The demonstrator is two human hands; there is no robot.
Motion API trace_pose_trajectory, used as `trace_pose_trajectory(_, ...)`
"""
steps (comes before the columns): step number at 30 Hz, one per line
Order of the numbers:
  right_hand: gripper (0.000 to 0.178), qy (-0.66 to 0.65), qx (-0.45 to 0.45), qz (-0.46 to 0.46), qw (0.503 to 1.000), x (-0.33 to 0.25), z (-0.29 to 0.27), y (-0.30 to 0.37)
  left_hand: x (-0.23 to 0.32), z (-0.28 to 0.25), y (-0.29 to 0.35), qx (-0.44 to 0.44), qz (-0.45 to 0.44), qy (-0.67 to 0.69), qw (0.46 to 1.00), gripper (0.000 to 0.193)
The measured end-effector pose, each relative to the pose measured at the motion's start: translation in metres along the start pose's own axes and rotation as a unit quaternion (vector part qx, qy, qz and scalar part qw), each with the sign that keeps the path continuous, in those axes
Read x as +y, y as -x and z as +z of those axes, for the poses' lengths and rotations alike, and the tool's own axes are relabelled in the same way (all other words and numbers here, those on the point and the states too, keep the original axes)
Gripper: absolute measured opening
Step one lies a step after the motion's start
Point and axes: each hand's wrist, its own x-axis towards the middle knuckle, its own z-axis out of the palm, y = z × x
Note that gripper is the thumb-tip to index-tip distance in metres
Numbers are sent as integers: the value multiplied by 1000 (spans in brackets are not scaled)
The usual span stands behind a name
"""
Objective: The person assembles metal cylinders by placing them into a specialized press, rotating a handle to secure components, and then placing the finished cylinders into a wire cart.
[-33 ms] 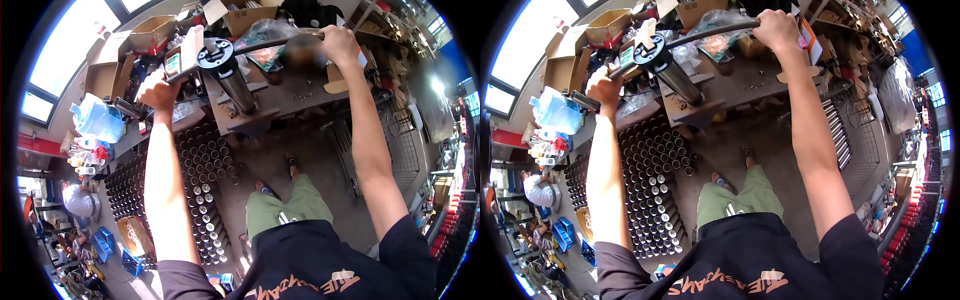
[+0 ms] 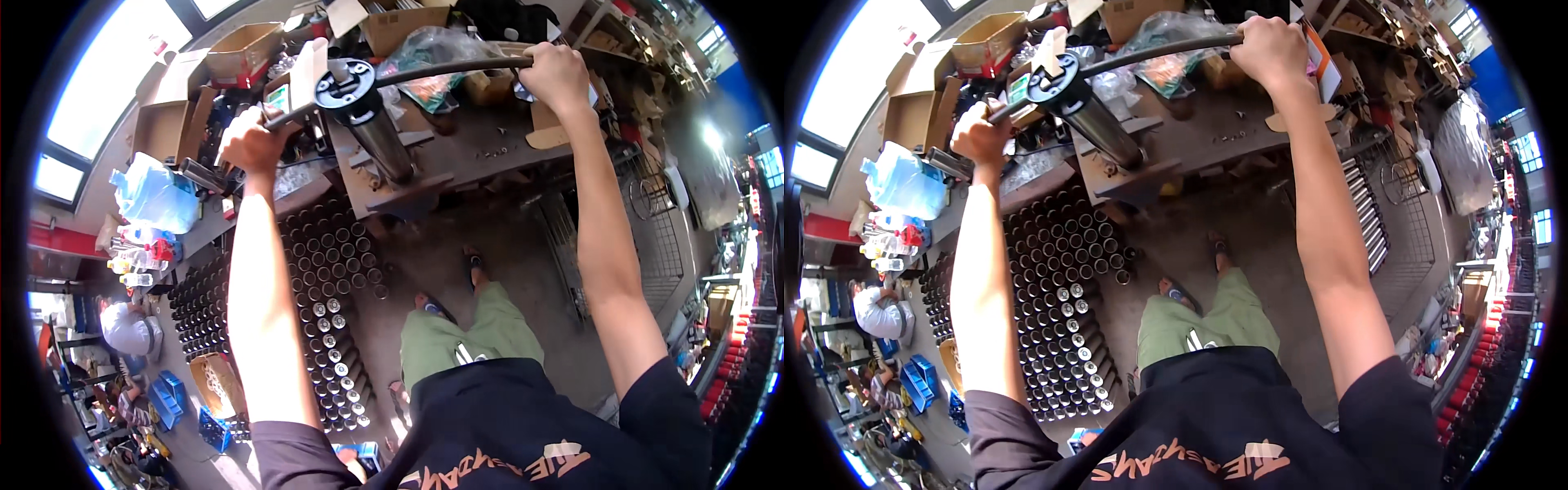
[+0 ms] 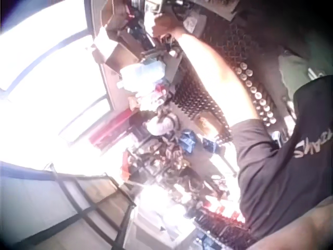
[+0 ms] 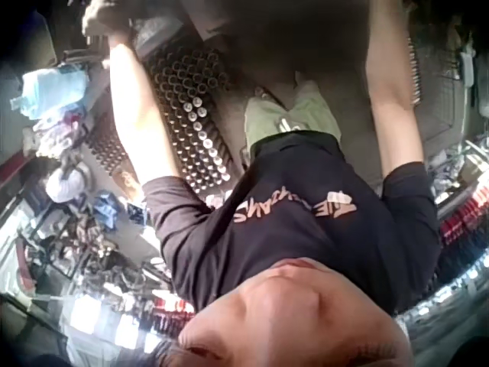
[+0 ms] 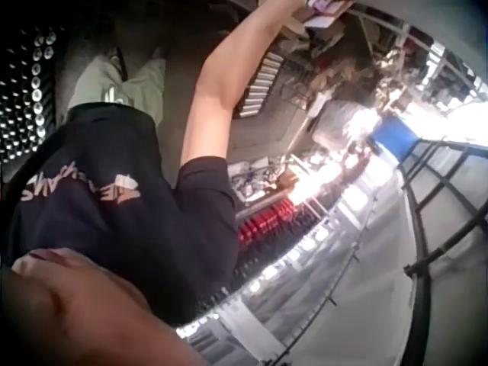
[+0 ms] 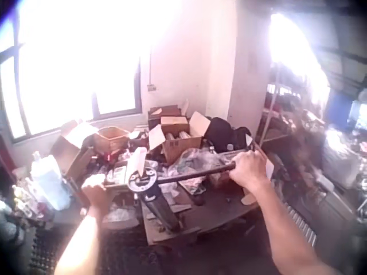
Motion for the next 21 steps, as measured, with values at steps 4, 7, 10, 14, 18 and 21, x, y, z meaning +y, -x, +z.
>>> trace_pose_trajectory(4,20,-10,-19,31,999,-20,-38,61,-19,26,-11,-5,11,32,999,26)
trace_pose_trajectory(7,23,-11,-11,26,1000,-18,-58,63,-20,35,-20,-64,10,28,998,48)
trace_pose_trajectory(10,28,-37,-28,38,998,-9,-35,61,35,16,-26,63,-147,-54,986,37)
trace_pose_trajectory(14,31,-149,-74,72,983,24,9,57,155,20,35,-15,-739,475,478,91)
trace_pose_trajectory(18,30,-177,13,-57,982,67,25,25,168,23,67,31,-768,636,-63,63)
trace_pose_trajectory(21,21,-205,12,-56,977,156,60,26,147,36,42,104,-805,576,-98,42)
